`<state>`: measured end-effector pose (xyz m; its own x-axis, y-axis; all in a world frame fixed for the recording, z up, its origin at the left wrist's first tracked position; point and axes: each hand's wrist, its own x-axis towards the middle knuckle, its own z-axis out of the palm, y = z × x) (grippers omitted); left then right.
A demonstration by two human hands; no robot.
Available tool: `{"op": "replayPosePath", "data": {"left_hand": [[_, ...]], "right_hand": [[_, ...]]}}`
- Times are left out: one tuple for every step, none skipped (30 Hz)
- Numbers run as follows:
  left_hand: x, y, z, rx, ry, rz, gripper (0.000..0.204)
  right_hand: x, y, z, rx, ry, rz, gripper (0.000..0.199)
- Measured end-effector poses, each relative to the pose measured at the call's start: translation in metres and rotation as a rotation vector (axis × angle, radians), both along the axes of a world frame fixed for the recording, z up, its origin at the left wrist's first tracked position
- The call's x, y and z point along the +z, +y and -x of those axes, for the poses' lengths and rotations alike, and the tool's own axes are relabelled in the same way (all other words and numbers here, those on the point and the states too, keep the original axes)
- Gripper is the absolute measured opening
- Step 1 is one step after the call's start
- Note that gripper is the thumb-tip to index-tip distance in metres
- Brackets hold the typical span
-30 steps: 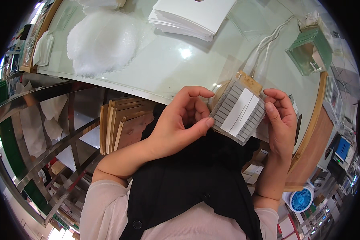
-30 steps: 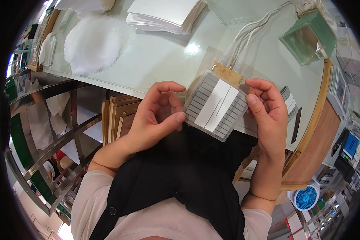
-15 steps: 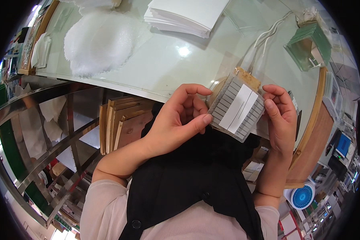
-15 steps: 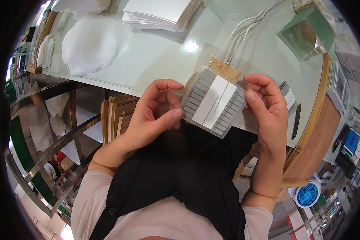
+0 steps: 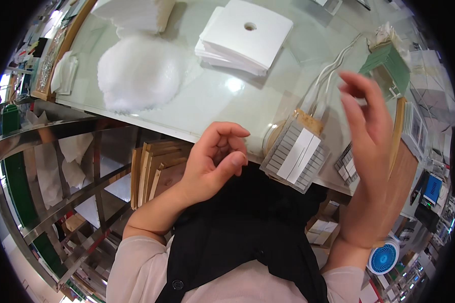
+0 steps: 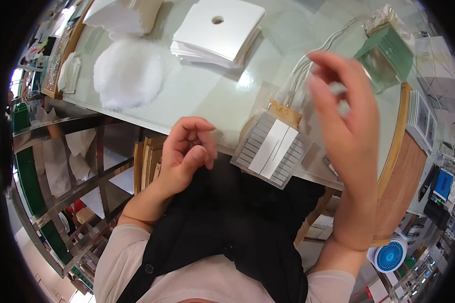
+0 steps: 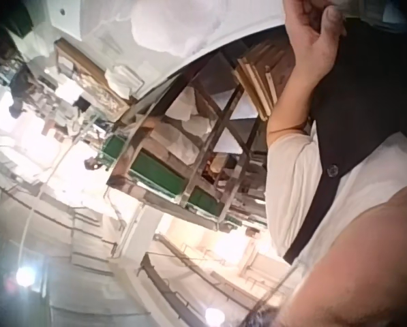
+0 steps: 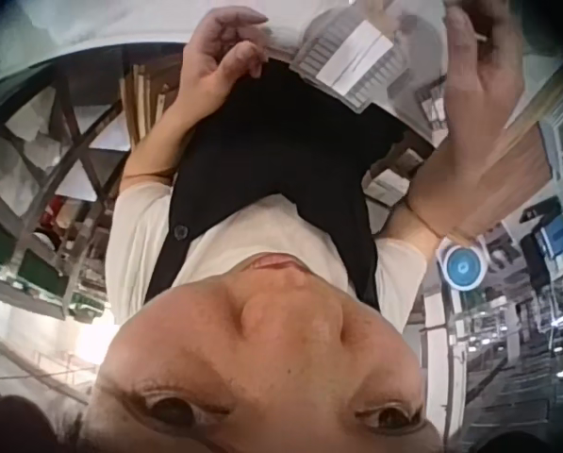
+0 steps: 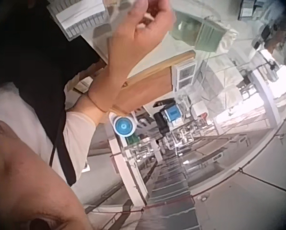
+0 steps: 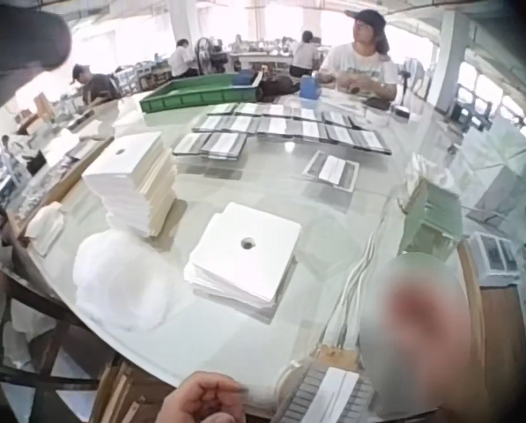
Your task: Assembling small solar panels by layering solar cells with protective and backing sheets.
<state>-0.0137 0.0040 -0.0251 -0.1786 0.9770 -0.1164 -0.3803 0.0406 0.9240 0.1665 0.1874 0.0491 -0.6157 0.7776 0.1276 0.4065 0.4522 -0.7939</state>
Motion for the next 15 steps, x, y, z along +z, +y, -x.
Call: {"op": "replayPosePath", "data": {"left_hand": [[-0.002, -0.002, -0.001, 0.016, 0.048, 0.001, 0.034], [-0.001, 0.000, -0.003, 0.006, 0.081, -0.010, 0.032], [0.000, 0.001, -0.004, -0.012, 0.113, -0.047, 0.026], [0.001, 0.001, -0.005, -0.024, 0.117, -0.059, 0.026], [0.001, 0.001, -0.006, -0.023, 0.123, -0.040, 0.026], [0.002, 0.000, -0.006, -0.011, 0.133, -0.014, 0.026], [0.003, -0.001, -0.003, -0.015, 0.138, -0.005, 0.025], [0.001, -0.003, 0.000, -0.015, 0.136, -0.005, 0.025], [-0.001, -0.005, 0.002, 0.007, 0.133, 0.012, 0.024], [-0.003, -0.007, 0.004, 0.027, 0.129, 0.030, 0.024], [-0.004, -0.008, 0.005, 0.024, 0.119, 0.034, 0.024], [-0.004, -0.008, 0.006, 0.059, 0.137, 0.042, 0.023], [-0.004, -0.008, 0.006, 0.093, 0.155, 0.050, 0.023], [-0.005, -0.008, 0.006, 0.079, 0.144, 0.051, 0.023], [-0.005, -0.006, 0.006, 0.076, 0.154, 0.009, 0.023]], "right_hand": [[-0.005, 0.006, 0.022, 0.047, -0.007, -0.071, 0.031], [-0.003, 0.013, 0.040, 0.067, -0.030, -0.153, 0.033], [-0.009, 0.023, 0.053, 0.041, -0.056, -0.272, 0.035], [-0.018, 0.035, 0.063, 0.012, -0.083, -0.390, 0.037], [-0.024, 0.045, 0.068, -0.001, -0.085, -0.399, 0.037], [-0.030, 0.054, 0.075, 0.020, -0.130, -0.450, 0.038], [-0.033, 0.059, 0.079, 0.039, -0.177, -0.500, 0.040], [-0.034, 0.061, 0.082, 0.040, -0.180, -0.500, 0.040], [-0.035, 0.061, 0.083, 0.050, -0.199, -0.537, 0.040], [-0.036, 0.061, 0.083, 0.058, -0.221, -0.573, 0.040], [-0.034, 0.059, 0.084, 0.059, -0.231, -0.568, 0.040], [-0.030, 0.055, 0.088, 0.059, -0.183, -0.703, 0.036], [-0.028, 0.050, 0.091, 0.059, -0.137, -0.838, 0.031], [-0.032, 0.053, 0.097, 0.052, -0.153, -0.836, 0.031], [-0.040, 0.064, 0.106, 0.173, 0.399, -0.868, 0.020]]}}
